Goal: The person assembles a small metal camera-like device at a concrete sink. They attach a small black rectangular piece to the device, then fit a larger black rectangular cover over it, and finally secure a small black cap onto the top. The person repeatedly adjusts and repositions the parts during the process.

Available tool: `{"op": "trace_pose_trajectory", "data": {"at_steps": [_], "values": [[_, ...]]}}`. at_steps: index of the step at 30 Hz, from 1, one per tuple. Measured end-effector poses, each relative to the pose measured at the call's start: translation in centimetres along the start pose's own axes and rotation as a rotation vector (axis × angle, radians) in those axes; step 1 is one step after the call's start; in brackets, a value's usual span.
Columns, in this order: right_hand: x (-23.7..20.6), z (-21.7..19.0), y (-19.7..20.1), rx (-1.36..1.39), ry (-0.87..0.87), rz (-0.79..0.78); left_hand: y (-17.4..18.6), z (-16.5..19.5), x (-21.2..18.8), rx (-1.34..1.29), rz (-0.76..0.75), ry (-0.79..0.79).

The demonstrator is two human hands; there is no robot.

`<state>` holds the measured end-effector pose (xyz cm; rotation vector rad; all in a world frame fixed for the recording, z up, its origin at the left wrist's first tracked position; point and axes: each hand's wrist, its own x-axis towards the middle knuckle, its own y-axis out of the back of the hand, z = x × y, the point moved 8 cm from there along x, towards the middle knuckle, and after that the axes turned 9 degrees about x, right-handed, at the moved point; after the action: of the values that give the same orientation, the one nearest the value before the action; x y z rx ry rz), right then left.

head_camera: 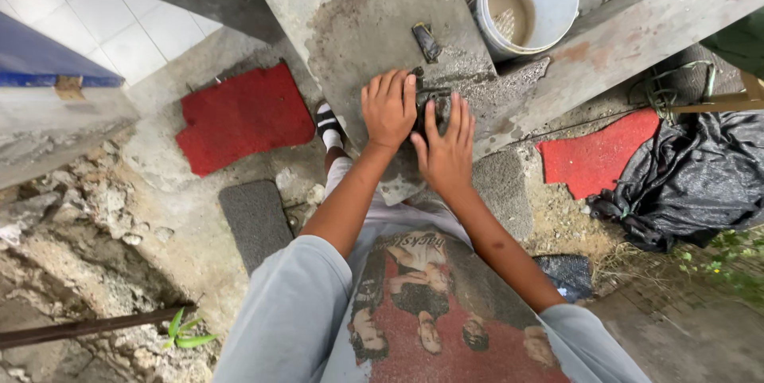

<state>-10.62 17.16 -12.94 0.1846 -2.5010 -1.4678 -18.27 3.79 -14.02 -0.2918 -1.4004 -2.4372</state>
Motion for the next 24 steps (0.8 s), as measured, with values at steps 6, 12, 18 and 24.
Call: {"op": "trace_pose_trajectory", "data": {"at_steps": [6,12,18,24], "values": [[-2.2,-0.1,-2.0,-0.005,0.061,-0.14,0.4,0.0,0.2,-0.053,-0.004,-0.002],[-0.8,0.4,-2.7,0.029,-0.02,-0.059,-0.2,-0.4,0.1,-0.052,-0.046,0.013],[-2.2,-0.9,-1.5,-0.008,-0.019,-0.148,-0.2,-0.3,0.0,-0.035,-0.008,0.001],[-0.4,0.3,-2.2,0.06,-0.045,-0.028,-0.4,-0.3,-0.1,-0.02,-0.001,0.003]]}}
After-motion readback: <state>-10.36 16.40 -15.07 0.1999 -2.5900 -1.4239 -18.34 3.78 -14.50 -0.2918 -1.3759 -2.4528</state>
